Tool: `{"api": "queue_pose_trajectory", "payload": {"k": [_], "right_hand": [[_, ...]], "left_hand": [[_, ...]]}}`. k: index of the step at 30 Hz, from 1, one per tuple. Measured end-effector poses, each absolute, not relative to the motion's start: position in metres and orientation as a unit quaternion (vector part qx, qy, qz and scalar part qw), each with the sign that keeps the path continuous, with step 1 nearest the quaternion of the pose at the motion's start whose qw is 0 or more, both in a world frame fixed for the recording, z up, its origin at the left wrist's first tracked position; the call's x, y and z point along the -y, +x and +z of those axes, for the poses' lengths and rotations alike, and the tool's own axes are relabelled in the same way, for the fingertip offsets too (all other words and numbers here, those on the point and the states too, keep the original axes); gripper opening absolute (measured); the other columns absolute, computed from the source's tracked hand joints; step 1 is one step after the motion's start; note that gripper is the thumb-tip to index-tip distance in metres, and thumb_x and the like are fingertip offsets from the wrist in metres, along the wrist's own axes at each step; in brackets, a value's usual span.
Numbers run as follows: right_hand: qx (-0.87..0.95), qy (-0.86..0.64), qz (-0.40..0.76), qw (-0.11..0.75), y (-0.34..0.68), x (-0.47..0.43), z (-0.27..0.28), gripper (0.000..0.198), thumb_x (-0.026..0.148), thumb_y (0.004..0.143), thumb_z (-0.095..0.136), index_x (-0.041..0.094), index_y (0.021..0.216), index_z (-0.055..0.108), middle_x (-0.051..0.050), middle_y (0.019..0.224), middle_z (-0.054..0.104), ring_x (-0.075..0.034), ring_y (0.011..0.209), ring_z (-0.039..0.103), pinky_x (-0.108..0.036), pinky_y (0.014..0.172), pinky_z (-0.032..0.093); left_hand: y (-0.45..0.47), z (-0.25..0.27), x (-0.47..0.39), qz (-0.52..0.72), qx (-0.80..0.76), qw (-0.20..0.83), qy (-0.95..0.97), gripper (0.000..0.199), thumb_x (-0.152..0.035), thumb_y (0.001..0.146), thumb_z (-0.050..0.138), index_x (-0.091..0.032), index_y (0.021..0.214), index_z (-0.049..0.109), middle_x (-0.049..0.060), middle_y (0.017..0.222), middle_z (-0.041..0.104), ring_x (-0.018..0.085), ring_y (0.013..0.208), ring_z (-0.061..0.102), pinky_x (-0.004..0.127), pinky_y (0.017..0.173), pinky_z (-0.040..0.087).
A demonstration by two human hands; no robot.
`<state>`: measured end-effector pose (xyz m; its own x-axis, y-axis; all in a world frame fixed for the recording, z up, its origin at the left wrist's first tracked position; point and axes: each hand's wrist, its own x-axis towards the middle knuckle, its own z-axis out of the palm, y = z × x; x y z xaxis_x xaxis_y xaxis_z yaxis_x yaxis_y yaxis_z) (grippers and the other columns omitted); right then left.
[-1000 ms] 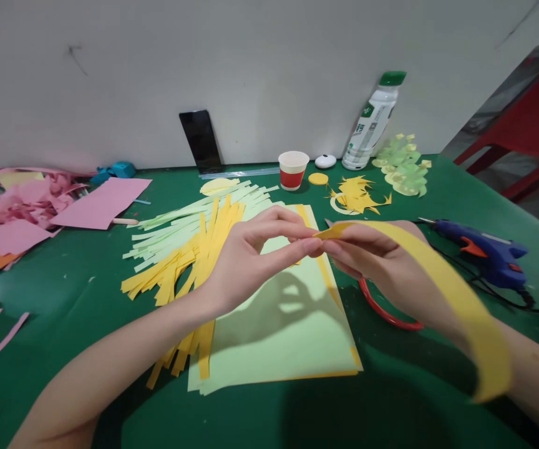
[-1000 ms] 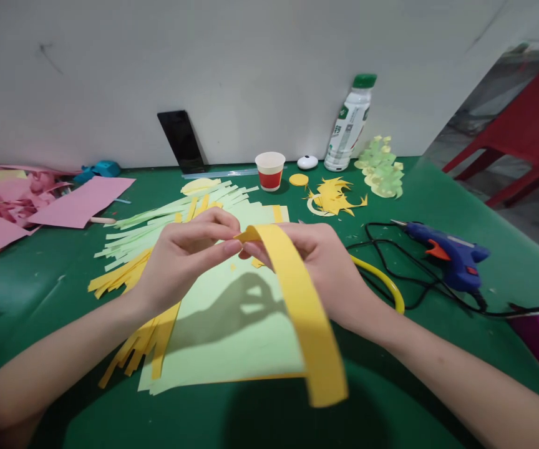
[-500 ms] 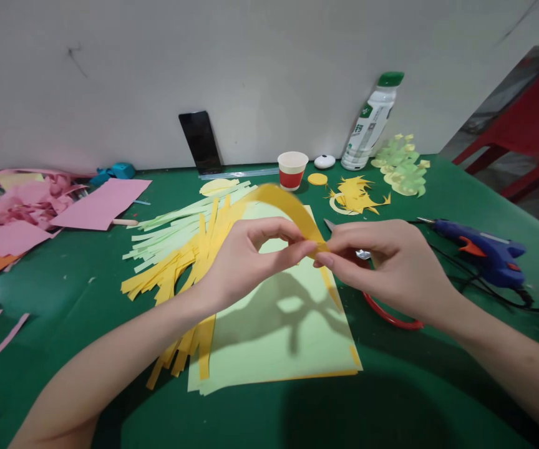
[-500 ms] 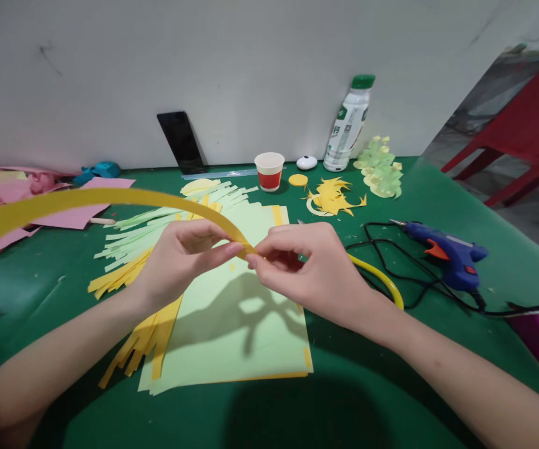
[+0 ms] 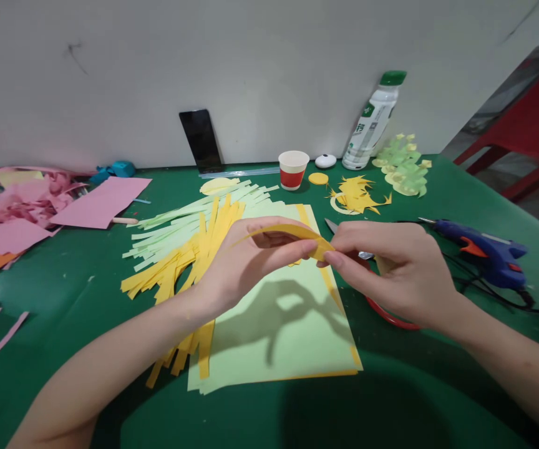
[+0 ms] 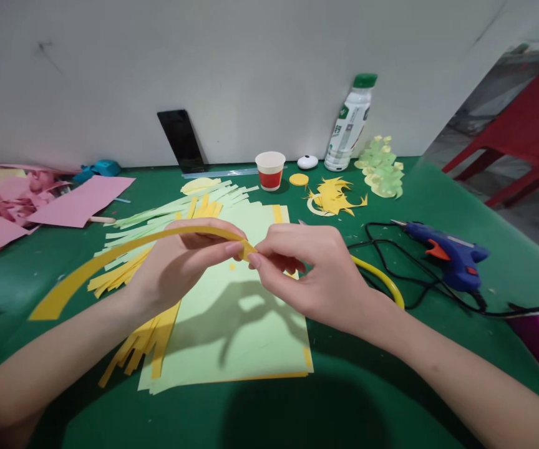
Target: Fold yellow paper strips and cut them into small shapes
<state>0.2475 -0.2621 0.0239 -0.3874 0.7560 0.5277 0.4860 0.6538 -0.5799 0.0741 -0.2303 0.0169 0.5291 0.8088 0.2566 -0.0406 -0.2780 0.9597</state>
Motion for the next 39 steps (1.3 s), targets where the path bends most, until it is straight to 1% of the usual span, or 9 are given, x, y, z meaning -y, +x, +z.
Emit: {"api": "queue_pose_trajectory", "payload": {"k": [4, 16, 19, 22, 25, 27, 31, 36, 39], "right_hand": [[0.805, -0.393, 0.229, 0.382, 0.25, 0.2599, 0.0256, 0.02, 0.021, 0.081, 0.052, 0.02, 0.062, 0.053, 0.001, 0.052, 0.05, -0.01, 0.047, 0.04, -0.025, 0.045, 0.029], [0.76, -0.435, 0.256, 0.409, 0.2492, 0.2633, 0.0243, 0.024, 0.017, 0.078, 0.053, 0.02, 0.055, 0.058, 0.0, 0.05, 0.054, -0.011, 0.047, 0.042, -0.027, 0.046, 0.03], [0.7, -0.451, 0.336, 0.44, 0.25, 0.2636, 0.0237, 0.022, 0.019, 0.077, 0.055, 0.019, 0.056, 0.061, 0.001, 0.053, 0.053, -0.01, 0.05, 0.041, -0.027, 0.047, 0.028], [0.625, -0.43, 0.456, 0.466, 0.2497, 0.2627, 0.0221, 0.023, 0.023, 0.078, 0.057, 0.019, 0.055, 0.061, 0.003, 0.048, 0.039, -0.009, 0.047, 0.03, -0.027, 0.046, 0.021], [0.551, -0.397, 0.59, 0.437, 0.2473, 0.263, 0.0228, 0.033, 0.023, 0.077, 0.056, 0.017, 0.046, 0.046, 0.005, 0.045, 0.027, -0.008, 0.045, 0.02, -0.026, 0.044, 0.016], [0.493, -0.372, 0.679, 0.398, 0.2454, 0.2638, 0.0246, 0.036, 0.023, 0.076, 0.056, 0.017, 0.047, 0.038, 0.006, 0.047, 0.027, -0.006, 0.043, 0.019, -0.024, 0.042, 0.016], [0.41, -0.329, 0.777, 0.347, 0.2435, 0.2646, 0.0275, 0.029, 0.027, 0.078, 0.052, 0.017, 0.054, 0.04, 0.005, 0.05, 0.029, -0.006, 0.044, 0.022, -0.021, 0.04, 0.019], [0.458, -0.379, 0.733, 0.331, 0.2448, 0.2629, 0.0263, 0.031, 0.031, 0.081, 0.051, 0.018, 0.054, 0.044, 0.005, 0.05, 0.032, -0.007, 0.042, 0.026, -0.022, 0.039, 0.019], [0.594, -0.427, 0.582, 0.356, 0.2467, 0.2623, 0.0254, 0.03, 0.034, 0.085, 0.045, 0.018, 0.06, 0.049, 0.004, 0.053, 0.036, -0.008, 0.045, 0.031, -0.023, 0.041, 0.023]], "left_hand": [[0.0717, 0.0148, 0.2294, 0.388, -0.28, 0.512, 0.714, 0.007, -0.018, 0.079, 0.06, -0.021, 0.077, 0.066, -0.002, 0.074, 0.069, 0.011, 0.07, 0.062, 0.021, 0.064, 0.051], [0.0778, 0.0155, 0.2349, 0.445, -0.298, 0.457, 0.71, 0.006, -0.019, 0.073, 0.067, -0.02, 0.079, 0.067, -0.001, 0.079, 0.071, 0.011, 0.071, 0.065, 0.021, 0.066, 0.055], [0.0775, 0.0118, 0.236, 0.476, -0.248, 0.353, 0.766, 0.014, -0.014, 0.076, 0.063, -0.019, 0.088, 0.067, 0.004, 0.09, 0.07, 0.014, 0.082, 0.064, 0.026, 0.075, 0.054], [0.0769, 0.0089, 0.2347, 0.494, -0.187, 0.217, 0.821, 0.025, -0.006, 0.078, 0.056, -0.017, 0.099, 0.064, 0.008, 0.099, 0.068, 0.015, 0.091, 0.062, 0.028, 0.08, 0.051], [0.0755, 0.0092, 0.2321, 0.495, -0.16, 0.114, 0.846, 0.024, -0.002, 0.077, 0.055, -0.012, 0.097, 0.064, 0.011, 0.095, 0.068, 0.014, 0.087, 0.063, 0.025, 0.077, 0.051], [0.0742, 0.0103, 0.2303, 0.5, -0.139, 0.085, 0.85, 0.02, -0.003, 0.077, 0.058, -0.011, 0.093, 0.065, 0.01, 0.089, 0.068, 0.014, 0.081, 0.063, 0.024, 0.072, 0.051], [0.0722, 0.0106, 0.2277, 0.51, -0.115, 0.113, 0.845, 0.016, -0.003, 0.076, 0.06, -0.012, 0.087, 0.067, 0.008, 0.082, 0.066, 0.013, 0.077, 0.061, 0.023, 0.069, 0.051], [0.0727, 0.0092, 0.2268, 0.516, -0.132, 0.172, 0.829, 0.016, -0.004, 0.077, 0.059, -0.015, 0.084, 0.068, 0.006, 0.084, 0.064, 0.01, 0.076, 0.06, 0.021, 0.066, 0.051], [0.0739, 0.0104, 0.2287, 0.517, -0.169, 0.204, 0.814, 0.012, -0.007, 0.076, 0.062, -0.016, 0.082, 0.067, 0.003, 0.077, 0.066, 0.009, 0.071, 0.061, 0.02, 0.064, 0.05]]}}
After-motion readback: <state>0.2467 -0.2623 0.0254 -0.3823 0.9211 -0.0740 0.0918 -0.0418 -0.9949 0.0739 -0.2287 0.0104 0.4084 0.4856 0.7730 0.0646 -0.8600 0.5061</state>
